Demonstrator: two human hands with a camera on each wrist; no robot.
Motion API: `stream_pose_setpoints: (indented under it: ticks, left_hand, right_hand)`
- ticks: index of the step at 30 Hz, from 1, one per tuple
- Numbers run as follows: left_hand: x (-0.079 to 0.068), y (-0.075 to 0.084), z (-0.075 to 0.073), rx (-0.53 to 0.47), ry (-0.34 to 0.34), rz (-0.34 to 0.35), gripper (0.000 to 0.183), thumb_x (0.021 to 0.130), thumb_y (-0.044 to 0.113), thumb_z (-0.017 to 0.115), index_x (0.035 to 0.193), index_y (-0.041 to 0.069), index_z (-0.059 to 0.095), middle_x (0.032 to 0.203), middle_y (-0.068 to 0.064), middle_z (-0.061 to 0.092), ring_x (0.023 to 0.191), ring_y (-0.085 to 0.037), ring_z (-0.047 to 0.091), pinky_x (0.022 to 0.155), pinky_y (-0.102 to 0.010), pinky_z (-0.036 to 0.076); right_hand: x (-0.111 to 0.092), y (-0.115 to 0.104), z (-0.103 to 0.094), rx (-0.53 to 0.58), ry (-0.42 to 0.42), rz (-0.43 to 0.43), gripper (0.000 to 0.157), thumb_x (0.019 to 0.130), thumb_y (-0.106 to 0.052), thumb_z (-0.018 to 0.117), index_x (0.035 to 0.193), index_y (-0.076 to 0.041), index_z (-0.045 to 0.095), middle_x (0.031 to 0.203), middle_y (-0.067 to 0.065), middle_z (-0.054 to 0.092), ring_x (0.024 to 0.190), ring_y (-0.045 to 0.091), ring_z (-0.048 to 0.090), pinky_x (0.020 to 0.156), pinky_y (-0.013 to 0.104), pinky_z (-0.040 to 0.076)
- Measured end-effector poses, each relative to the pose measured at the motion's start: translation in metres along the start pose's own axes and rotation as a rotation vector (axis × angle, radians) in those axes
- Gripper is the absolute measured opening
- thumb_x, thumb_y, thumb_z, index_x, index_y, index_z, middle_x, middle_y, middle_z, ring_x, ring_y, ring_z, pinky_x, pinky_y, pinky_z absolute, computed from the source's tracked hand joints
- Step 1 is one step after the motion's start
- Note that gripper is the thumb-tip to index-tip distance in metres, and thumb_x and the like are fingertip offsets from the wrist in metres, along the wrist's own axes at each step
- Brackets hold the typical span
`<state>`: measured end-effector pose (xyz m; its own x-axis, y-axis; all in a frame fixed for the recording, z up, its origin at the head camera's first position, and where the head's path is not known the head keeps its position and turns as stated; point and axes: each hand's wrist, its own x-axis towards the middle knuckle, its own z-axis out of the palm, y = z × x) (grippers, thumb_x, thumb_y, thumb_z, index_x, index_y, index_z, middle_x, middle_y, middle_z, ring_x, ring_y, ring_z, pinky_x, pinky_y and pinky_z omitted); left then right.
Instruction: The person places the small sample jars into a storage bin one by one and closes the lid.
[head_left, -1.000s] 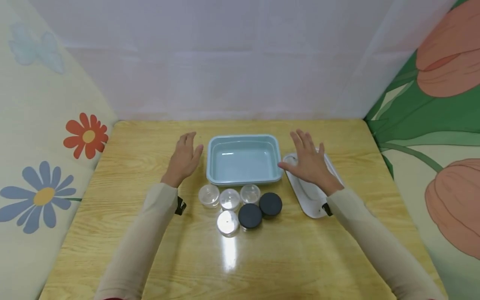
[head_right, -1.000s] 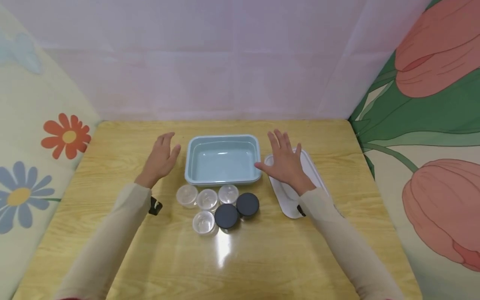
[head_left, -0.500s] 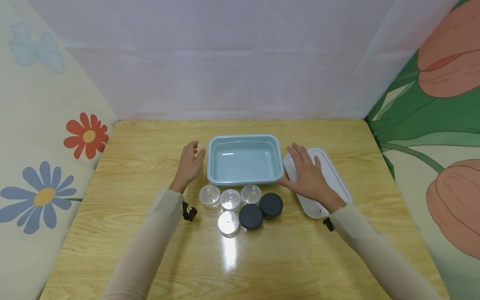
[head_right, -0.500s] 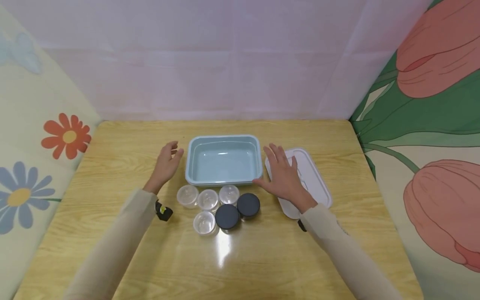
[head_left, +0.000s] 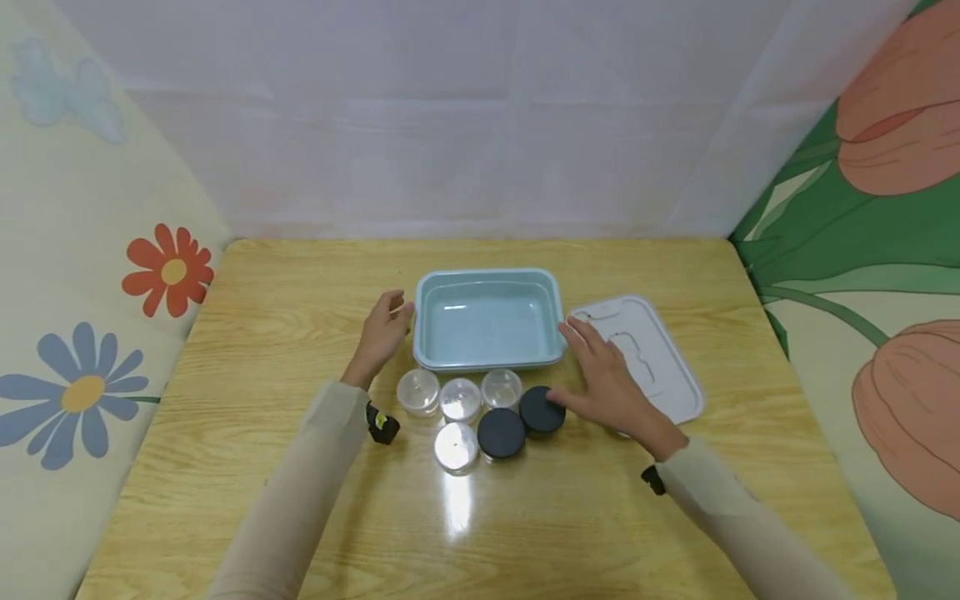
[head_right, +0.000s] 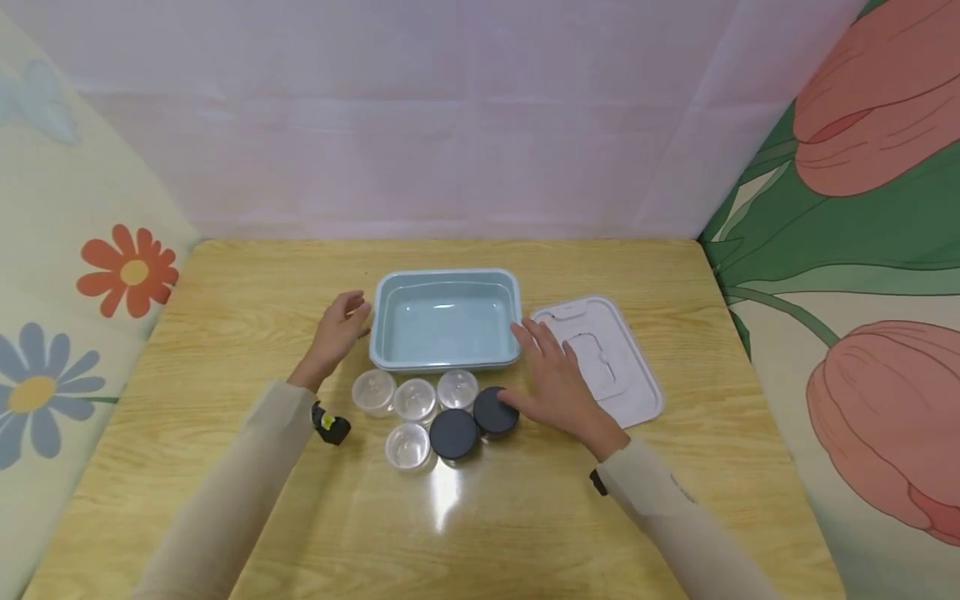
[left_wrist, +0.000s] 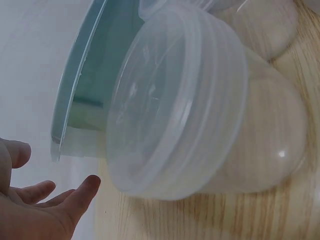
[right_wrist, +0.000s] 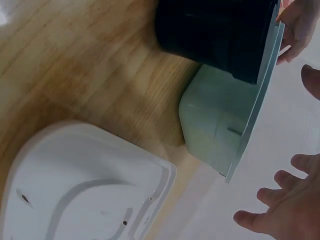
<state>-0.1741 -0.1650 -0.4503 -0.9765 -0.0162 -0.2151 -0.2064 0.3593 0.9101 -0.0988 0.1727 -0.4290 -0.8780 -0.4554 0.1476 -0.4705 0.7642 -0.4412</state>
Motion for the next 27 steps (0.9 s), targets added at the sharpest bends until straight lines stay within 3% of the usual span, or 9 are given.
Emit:
stream_pose_setpoints:
  ticks: [6,12,16,23,27]
  left_hand:
    - [0.000,0.000,0.000,-0.061,0.014,-0.021,0.051,0.101,0.017,0.043,0.144,-0.005,0.029,0.144,-0.028,0.035,0.131,-0.040,0.040,0.103,-0.045,0.046]
    - [0.001,0.000,0.002,-0.105,0.043,-0.040,0.048,0.100,0.013,0.046,0.142,-0.005,0.033,0.132,-0.027,0.045,0.116,-0.034,0.050,0.094,-0.039,0.053]
    - [0.002,0.000,0.005,-0.104,0.051,-0.050,0.046,0.099,0.012,0.047,0.141,-0.005,0.036,0.124,-0.026,0.050,0.103,-0.026,0.054,0.085,-0.031,0.057]
    - [0.006,0.003,0.007,-0.087,0.053,-0.096,0.045,0.099,0.016,0.048,0.140,0.000,0.040,0.122,-0.022,0.052,0.101,-0.026,0.056,0.082,-0.029,0.057]
    - [0.007,0.001,0.010,-0.084,0.067,-0.100,0.043,0.098,0.016,0.049,0.138,0.000,0.043,0.119,-0.021,0.054,0.092,-0.019,0.055,0.074,-0.021,0.055]
  right_hand:
    - [-0.006,-0.006,0.006,0.099,0.017,-0.041,0.093,0.075,-0.036,0.080,0.146,-0.002,0.031,0.147,0.022,0.033,0.134,0.037,0.035,0.105,0.059,0.036]
    - [-0.015,-0.011,0.015,0.187,0.009,-0.016,0.090,0.074,-0.032,0.082,0.144,-0.003,0.033,0.144,0.019,0.035,0.132,0.034,0.039,0.106,0.052,0.040]
    - [-0.021,-0.013,0.021,0.211,0.022,-0.017,0.086,0.073,-0.031,0.082,0.140,-0.003,0.037,0.139,0.017,0.039,0.128,0.033,0.043,0.103,0.051,0.043]
    - [-0.028,-0.014,0.030,0.226,0.006,-0.018,0.083,0.073,-0.031,0.083,0.138,-0.003,0.039,0.137,0.016,0.042,0.126,0.031,0.045,0.102,0.048,0.045]
    - [-0.031,-0.015,0.035,0.225,-0.014,-0.020,0.080,0.073,-0.030,0.082,0.136,-0.003,0.041,0.134,0.015,0.043,0.125,0.030,0.047,0.100,0.047,0.047]
